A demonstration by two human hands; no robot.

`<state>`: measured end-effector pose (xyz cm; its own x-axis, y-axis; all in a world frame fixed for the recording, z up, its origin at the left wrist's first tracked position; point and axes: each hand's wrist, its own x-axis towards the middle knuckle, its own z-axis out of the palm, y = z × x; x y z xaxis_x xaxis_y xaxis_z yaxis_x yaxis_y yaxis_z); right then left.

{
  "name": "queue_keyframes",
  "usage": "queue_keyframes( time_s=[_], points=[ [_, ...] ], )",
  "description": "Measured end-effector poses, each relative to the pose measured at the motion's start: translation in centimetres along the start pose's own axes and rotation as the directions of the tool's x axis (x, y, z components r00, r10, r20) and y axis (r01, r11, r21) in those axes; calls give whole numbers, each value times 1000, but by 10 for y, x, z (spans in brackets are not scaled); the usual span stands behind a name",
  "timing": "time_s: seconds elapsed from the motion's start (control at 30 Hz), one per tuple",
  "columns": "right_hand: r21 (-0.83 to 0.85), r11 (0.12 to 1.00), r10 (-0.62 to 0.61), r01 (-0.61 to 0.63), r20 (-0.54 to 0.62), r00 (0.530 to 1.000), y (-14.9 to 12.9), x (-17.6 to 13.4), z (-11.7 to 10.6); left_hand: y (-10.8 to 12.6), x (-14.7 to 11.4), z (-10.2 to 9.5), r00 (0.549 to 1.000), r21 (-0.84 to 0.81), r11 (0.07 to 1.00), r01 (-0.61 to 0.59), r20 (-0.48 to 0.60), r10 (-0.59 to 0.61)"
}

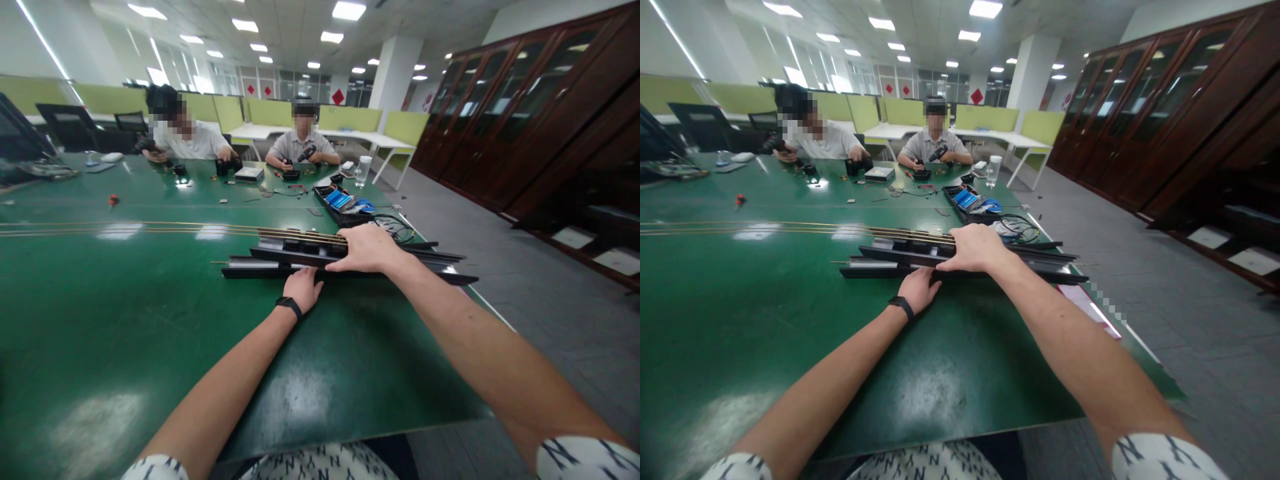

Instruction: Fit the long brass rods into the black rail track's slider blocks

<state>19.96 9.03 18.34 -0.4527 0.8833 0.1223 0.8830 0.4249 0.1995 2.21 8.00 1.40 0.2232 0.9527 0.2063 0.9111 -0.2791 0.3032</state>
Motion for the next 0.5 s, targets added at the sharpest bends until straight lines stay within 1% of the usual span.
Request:
queue_keyframes(
  time_s=[0.17, 0.33, 0.4, 0.5],
  points=[
    [45, 999, 8, -9, 40, 999, -7, -15, 14, -12, -52, -15, 998, -30, 997, -68, 1, 68],
    [86, 996, 2, -8, 71, 997, -16, -29, 26, -19, -105, -33, 990, -100, 986, -136, 26, 139],
    [101, 995, -5, -3, 81, 997, -20, -34, 30, -19, -121, -37, 986, -131, 978, -161, 30, 166],
    [116, 993, -22, 13, 75, 997, -27, -39, 36, -19, -139, -41, 981, -203, 960, -194, -18, 194]
  ],
)
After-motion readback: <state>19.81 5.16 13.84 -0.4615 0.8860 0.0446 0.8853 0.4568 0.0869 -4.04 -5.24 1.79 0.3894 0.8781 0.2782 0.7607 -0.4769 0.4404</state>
